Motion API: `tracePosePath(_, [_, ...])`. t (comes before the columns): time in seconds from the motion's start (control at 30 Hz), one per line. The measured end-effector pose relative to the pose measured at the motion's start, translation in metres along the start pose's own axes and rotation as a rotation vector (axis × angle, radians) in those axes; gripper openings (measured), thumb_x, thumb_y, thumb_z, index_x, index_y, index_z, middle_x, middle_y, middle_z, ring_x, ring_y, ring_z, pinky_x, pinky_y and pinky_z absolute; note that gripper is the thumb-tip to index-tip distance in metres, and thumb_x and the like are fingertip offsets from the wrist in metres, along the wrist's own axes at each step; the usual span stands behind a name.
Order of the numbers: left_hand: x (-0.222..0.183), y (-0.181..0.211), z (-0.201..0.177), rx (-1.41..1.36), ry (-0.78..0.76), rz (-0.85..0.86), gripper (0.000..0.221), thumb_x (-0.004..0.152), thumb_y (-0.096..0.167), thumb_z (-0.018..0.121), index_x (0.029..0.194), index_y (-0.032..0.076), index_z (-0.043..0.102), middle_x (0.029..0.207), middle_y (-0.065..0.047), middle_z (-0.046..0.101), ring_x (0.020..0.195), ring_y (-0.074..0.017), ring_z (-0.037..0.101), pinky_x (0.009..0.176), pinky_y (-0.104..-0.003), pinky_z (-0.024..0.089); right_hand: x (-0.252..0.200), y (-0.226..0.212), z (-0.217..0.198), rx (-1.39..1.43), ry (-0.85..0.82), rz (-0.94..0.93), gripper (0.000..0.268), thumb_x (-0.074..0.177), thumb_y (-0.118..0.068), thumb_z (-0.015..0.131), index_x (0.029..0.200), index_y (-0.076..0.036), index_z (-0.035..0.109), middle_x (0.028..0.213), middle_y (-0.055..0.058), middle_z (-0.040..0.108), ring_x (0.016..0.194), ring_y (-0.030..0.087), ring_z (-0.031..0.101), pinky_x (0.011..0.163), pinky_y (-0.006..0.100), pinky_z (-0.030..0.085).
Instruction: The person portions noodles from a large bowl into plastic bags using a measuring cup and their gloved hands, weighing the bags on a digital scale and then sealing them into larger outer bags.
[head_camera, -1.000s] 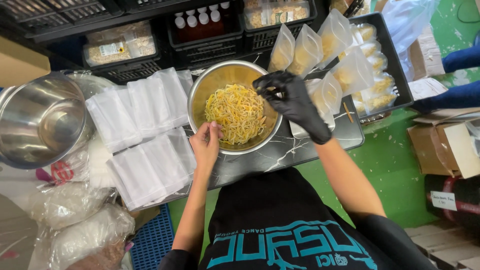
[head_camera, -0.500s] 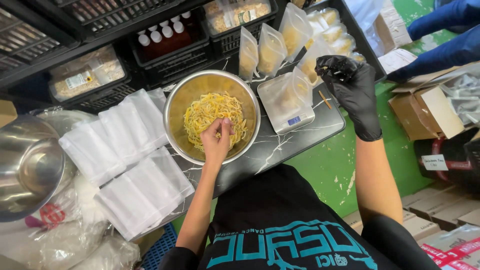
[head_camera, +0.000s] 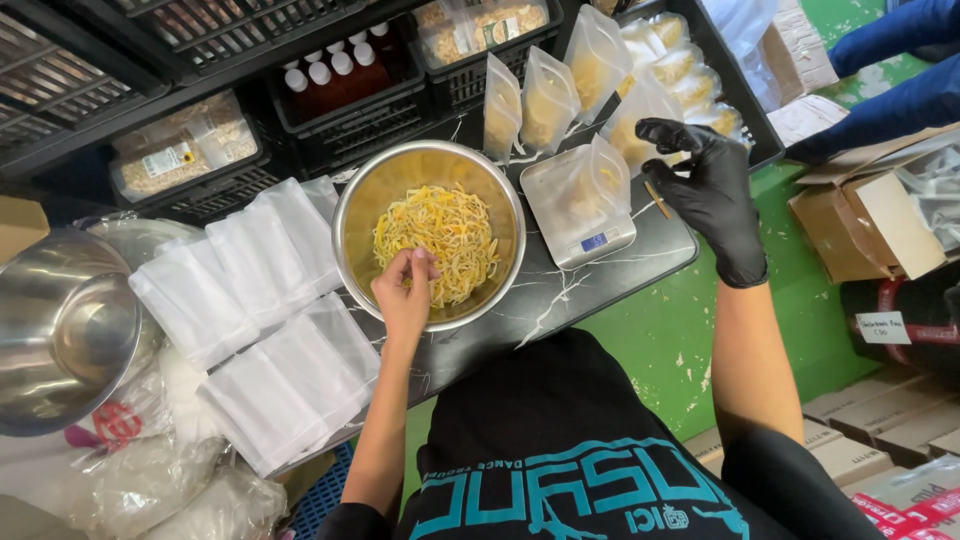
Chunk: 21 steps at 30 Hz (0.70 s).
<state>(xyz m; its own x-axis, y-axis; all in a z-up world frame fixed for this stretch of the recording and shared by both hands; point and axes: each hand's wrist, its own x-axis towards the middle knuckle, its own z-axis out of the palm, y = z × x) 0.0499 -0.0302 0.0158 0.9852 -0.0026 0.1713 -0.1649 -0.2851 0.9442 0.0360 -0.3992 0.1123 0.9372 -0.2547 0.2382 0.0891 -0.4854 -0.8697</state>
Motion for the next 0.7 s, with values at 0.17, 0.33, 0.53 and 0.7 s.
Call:
tracePosePath(0.17, [0.001,-0.001,0.001,-0.008,-0.004,0.005,0.030,0.105,0.013,0.057,0.080,0.010,0.072,0.057,-0.004,0.067,0.051,-0.0160,0.059,0.060,-0.029,0.050,0.003,0.023,-0.005,0.033,0.035,-0.006,0.027,0.095,0.014,0.071,0.117,-0.001,0.076,0.098,0.018,0.071,0.089,0.021,0.068,0.077,0.029,0.056])
tracePosePath(0.33, [0.000,-0.001,0.004,-0.012,-0.026,0.033,0.025,0.102,0.012,0.061,0.080,0.011,0.072,0.056,-0.002,0.066,0.048,-0.0137,0.053,0.057,-0.027,0.048,-0.003,0.016,-0.006,0.133,0.056,0.070,0.025,0.095,0.011,0.070,0.114,-0.003,0.074,0.098,0.014,0.071,0.088,0.017,0.068,0.079,0.024,0.056])
tracePosePath(0.53, [0.003,-0.005,0.010,-0.011,-0.054,0.071,0.023,0.101,0.012,0.065,0.079,0.011,0.072,0.055,-0.002,0.066,0.045,-0.0146,0.052,0.054,-0.027,0.047,-0.006,0.008,-0.007,0.108,0.058,-0.018,0.019,0.097,0.014,0.070,0.112,0.003,0.075,0.093,0.021,0.070,0.087,0.018,0.064,0.072,0.030,0.055])
tracePosePath(0.7, [0.001,0.002,0.012,-0.022,-0.052,0.070,0.011,0.095,0.009,0.073,0.084,0.010,0.075,0.062,-0.004,0.070,0.048,-0.0127,0.053,0.054,-0.025,0.047,-0.008,0.000,-0.007,0.133,0.051,-0.007,0.020,0.096,0.015,0.069,0.111,0.003,0.074,0.094,0.019,0.072,0.086,0.017,0.063,0.071,0.031,0.056])
